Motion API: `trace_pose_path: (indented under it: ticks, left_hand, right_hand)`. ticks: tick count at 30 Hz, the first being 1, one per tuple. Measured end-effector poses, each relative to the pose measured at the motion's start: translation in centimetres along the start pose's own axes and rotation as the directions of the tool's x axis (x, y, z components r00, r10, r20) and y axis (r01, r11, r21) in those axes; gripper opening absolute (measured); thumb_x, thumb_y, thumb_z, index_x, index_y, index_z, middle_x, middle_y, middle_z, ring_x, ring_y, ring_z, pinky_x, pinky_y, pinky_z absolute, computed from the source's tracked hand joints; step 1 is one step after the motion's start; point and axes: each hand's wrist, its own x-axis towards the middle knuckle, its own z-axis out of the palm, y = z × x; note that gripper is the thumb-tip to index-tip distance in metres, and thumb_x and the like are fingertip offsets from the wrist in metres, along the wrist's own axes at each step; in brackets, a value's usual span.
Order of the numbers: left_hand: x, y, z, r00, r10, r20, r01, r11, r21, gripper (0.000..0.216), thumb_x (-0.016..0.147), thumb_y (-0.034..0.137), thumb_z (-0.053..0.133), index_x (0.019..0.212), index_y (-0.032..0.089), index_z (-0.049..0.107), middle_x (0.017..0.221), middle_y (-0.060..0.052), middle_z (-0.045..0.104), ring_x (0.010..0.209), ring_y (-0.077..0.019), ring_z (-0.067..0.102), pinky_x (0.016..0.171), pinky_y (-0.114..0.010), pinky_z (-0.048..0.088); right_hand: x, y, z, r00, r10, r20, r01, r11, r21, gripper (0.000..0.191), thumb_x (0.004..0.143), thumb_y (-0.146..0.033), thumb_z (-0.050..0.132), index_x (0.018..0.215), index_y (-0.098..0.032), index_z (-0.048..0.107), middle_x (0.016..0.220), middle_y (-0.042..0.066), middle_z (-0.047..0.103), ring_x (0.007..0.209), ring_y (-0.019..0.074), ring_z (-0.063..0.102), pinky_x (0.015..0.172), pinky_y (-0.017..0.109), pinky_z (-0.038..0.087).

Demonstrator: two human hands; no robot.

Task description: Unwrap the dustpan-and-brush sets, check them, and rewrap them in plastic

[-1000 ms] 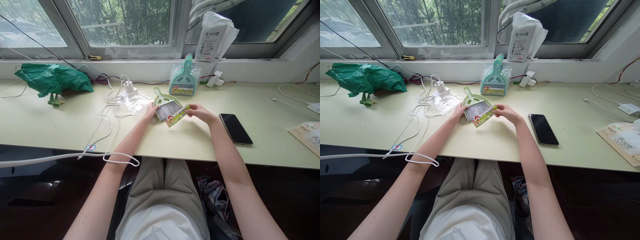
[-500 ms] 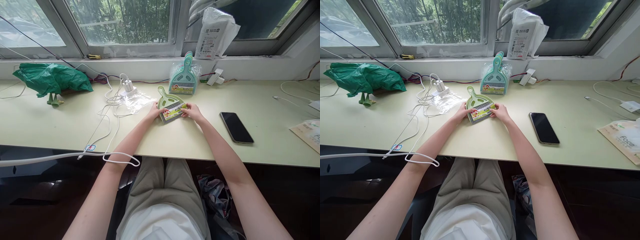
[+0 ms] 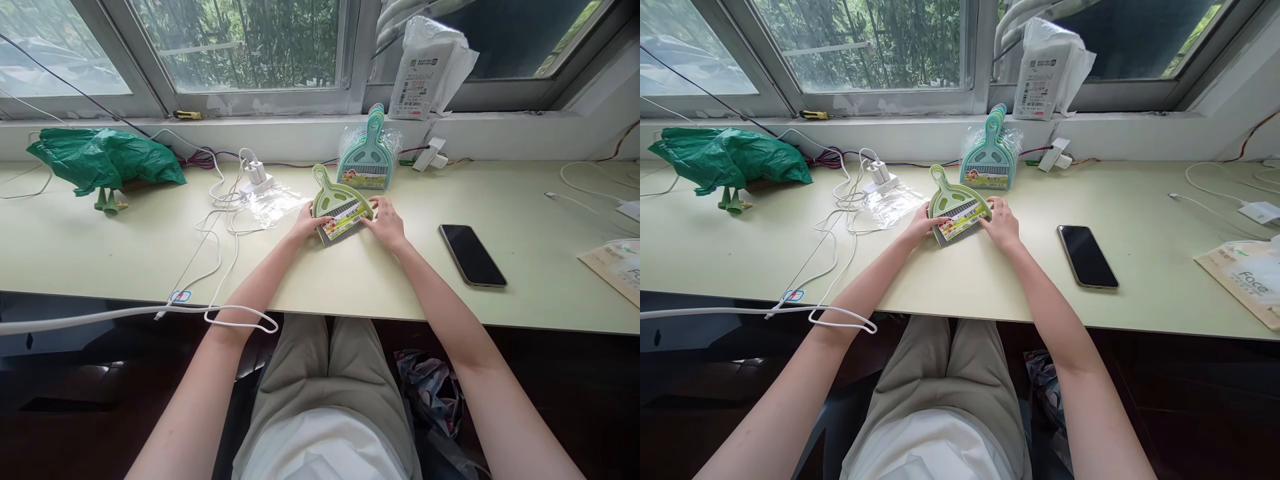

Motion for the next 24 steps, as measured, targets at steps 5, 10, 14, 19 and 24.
trace_pose_path:
  ticks: [5,10,14,19,24]
  left_hand:
    - [0.4,-0.1,-0.1,0.997,0.072,-0.023,-0.073,0.995,-0.062,0.069,0.058,0.029,0.088,0.116,0.017,0.051,0.123,-0.011,0.065,0.114,-0.0287,0.064,0.088,-0.036,0.056]
    - [0.4,0.1,0.1,0.998,0.063,-0.020,-0.064,0.993,-0.103,0.080,0.055,0.035,0.091,0.121,0.020,0.049,0.125,-0.010,0.066,0.112,-0.0303,0.065,0.083,-0.037,0.057]
    - [0.2,0.1,0.3,0.997,0.074,-0.024,-0.076,0.990,-0.114,0.078,0.053,0.036,0.092,0.118,0.019,0.051,0.122,-0.010,0.067,0.112,-0.0303,0.065,0.083,-0.036,0.057]
    - [0.2,0.1,0.4,0.997,0.073,-0.028,-0.077,0.983,-0.164,0.076,0.056,0.034,0.089,0.120,0.019,0.051,0.122,-0.010,0.067,0.111,-0.0291,0.066,0.087,-0.037,0.057]
    - [0.2,0.2,0.4,0.997,0.077,-0.030,-0.081,0.980,-0.184,0.073,0.057,0.032,0.088,0.119,0.018,0.052,0.121,-0.010,0.068,0.111,-0.0287,0.067,0.093,-0.039,0.056]
  right_hand:
    - [0.6,0.2,1.0,0.977,0.211,-0.025,-0.182,0.890,0.417,0.072,0.080,-0.038,0.066,0.143,-0.026,0.034,0.150,0.016,0.041,0.127,0.0258,0.052,0.095,0.041,0.054]
    - [0.5,-0.4,1.8,0.922,0.270,0.277,-0.365,0.369,0.855,0.052,0.080,-0.034,0.070,0.124,-0.032,0.044,0.119,0.003,0.066,0.092,0.0147,0.069,0.081,0.030,0.062]
    - [0.1,-1.1,1.7,0.895,0.230,0.381,-0.429,0.216,0.877,0.027,0.080,-0.016,0.068,0.100,-0.026,0.053,0.100,-0.001,0.072,0.078,0.0104,0.071,0.077,0.024,0.063]
    - [0.1,-1.2,1.3,0.885,0.199,0.420,-0.453,0.165,0.876,0.018,0.085,-0.014,0.064,0.097,-0.025,0.058,0.095,-0.002,0.075,0.077,0.0108,0.073,0.081,0.027,0.064]
    - [0.0,-1.3,1.4,0.894,0.159,0.419,-0.440,0.132,0.888,0.011,0.089,-0.018,0.061,0.099,-0.024,0.061,0.096,-0.001,0.077,0.079,0.0108,0.073,0.085,0.026,0.063]
